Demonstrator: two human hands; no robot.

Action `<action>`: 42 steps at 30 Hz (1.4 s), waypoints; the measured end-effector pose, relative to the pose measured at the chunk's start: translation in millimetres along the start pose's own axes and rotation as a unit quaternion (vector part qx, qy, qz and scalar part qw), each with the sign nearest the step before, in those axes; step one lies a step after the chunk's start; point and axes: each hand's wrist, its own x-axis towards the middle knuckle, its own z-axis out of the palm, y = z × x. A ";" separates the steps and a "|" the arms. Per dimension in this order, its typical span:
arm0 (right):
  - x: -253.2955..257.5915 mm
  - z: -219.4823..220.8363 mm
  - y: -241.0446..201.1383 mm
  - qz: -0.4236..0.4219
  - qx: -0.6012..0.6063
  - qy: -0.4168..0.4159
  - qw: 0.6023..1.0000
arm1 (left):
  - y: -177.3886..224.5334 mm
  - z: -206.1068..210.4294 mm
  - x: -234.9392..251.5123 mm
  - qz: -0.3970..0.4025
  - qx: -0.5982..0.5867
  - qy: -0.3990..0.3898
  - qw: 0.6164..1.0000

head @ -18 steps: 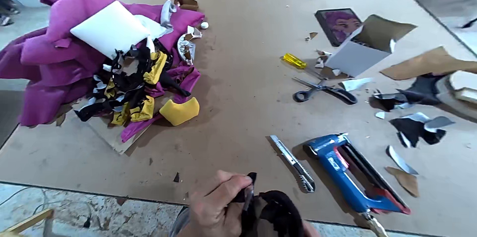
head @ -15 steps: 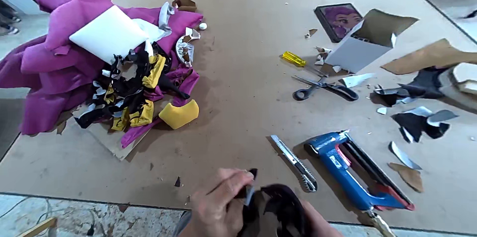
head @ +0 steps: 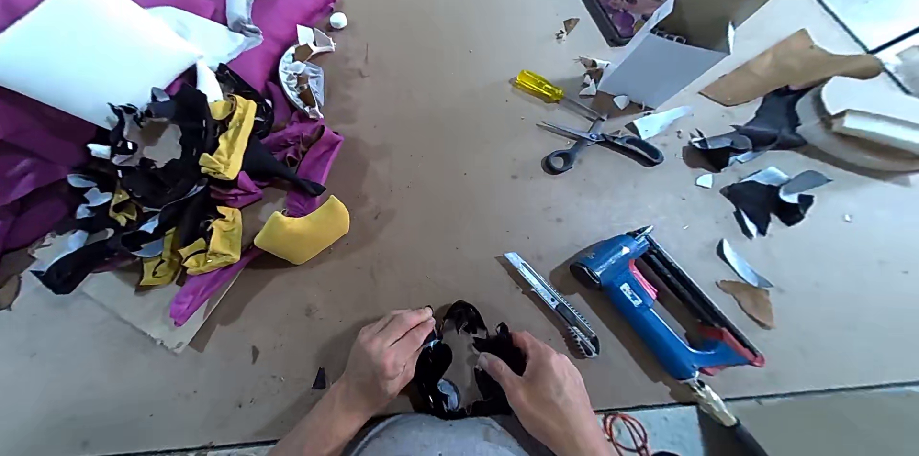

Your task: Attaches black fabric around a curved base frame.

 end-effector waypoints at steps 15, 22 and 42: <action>6.0 1.3 -3.3 0.019 -0.012 -0.005 1.000 | -7.9 -12.4 -8.7 -0.014 -0.130 -0.050 0.990; 17.7 -13.7 3.6 -0.034 0.237 -0.043 0.970 | 23.5 -26.7 14.9 -0.380 -0.351 0.036 0.855; -41.5 -5.4 -4.8 -0.198 0.475 0.053 0.856 | 103.3 -46.0 41.0 -0.537 -0.567 0.101 0.616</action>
